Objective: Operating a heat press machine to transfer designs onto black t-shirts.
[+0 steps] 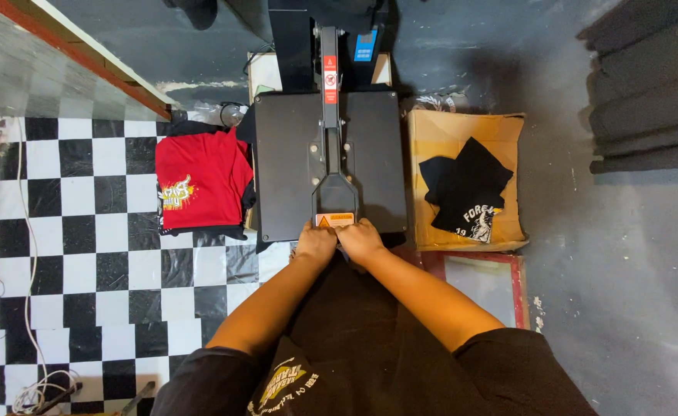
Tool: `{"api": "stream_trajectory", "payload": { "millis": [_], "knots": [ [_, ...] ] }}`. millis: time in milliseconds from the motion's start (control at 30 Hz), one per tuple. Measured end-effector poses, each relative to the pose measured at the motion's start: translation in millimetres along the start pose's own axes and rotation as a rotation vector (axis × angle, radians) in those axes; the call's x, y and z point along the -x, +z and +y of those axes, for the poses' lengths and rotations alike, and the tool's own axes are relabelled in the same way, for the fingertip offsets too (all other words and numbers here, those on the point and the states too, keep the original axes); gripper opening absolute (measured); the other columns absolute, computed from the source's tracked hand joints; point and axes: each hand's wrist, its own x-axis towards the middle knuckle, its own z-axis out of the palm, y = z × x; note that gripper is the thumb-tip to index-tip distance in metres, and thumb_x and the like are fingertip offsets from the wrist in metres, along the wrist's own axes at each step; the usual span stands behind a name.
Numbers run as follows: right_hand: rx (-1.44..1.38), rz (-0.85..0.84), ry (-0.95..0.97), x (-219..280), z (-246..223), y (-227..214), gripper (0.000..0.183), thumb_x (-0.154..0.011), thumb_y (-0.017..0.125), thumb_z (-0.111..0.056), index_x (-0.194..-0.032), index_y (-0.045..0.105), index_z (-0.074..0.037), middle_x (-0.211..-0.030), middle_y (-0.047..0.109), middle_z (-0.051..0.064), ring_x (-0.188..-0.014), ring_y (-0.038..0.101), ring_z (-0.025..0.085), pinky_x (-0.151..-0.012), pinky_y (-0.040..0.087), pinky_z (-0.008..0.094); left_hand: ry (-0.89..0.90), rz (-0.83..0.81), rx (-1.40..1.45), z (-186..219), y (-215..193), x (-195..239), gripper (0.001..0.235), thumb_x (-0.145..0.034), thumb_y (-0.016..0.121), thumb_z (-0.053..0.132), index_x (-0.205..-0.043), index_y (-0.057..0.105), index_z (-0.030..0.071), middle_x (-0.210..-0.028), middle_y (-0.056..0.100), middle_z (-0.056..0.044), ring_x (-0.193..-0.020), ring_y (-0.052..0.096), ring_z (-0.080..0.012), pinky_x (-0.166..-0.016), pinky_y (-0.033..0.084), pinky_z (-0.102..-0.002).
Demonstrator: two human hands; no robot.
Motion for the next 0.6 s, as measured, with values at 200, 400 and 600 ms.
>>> {"api": "stream_trajectory", "payload": {
  "millis": [200,400,600],
  "knots": [
    [-0.035,-0.055,0.014,-0.8,4.5,3.7,0.021,-0.091,0.052,-0.016,-0.100,0.071,-0.021,-0.081,0.078,0.004,-0.081,0.076,0.027,-0.076,0.049,0.044,0.021,0.040,0.055,-7.9,9.0,0.3,0.028,-0.094,0.048,0.000,-0.108,0.072,0.003,-0.096,0.077,-0.015,-0.092,0.075,-0.0343,-0.107,0.034,-0.058],
    [-0.045,-0.077,0.049,-1.3,3.6,14.2,0.023,-0.091,0.051,-0.014,-0.099,0.071,-0.021,-0.082,0.077,0.002,-0.082,0.076,0.027,-0.074,0.051,0.043,0.013,-0.027,0.026,-10.1,0.3,7.3,0.026,-0.094,0.051,0.003,-0.106,0.074,0.007,-0.095,0.077,-0.011,-0.093,0.073,-0.0310,-0.104,0.034,-0.057],
    [-0.106,-0.096,0.079,-1.1,3.4,14.8,0.024,-0.092,0.050,-0.012,-0.104,0.070,-0.019,-0.086,0.077,0.006,-0.087,0.075,0.030,-0.077,0.050,0.044,-0.015,-0.014,0.048,-11.1,6.3,1.4,0.024,-0.096,0.055,0.010,-0.109,0.074,0.011,-0.098,0.077,-0.008,-0.095,0.073,-0.0287,-0.100,0.038,-0.054]
  ]
}}
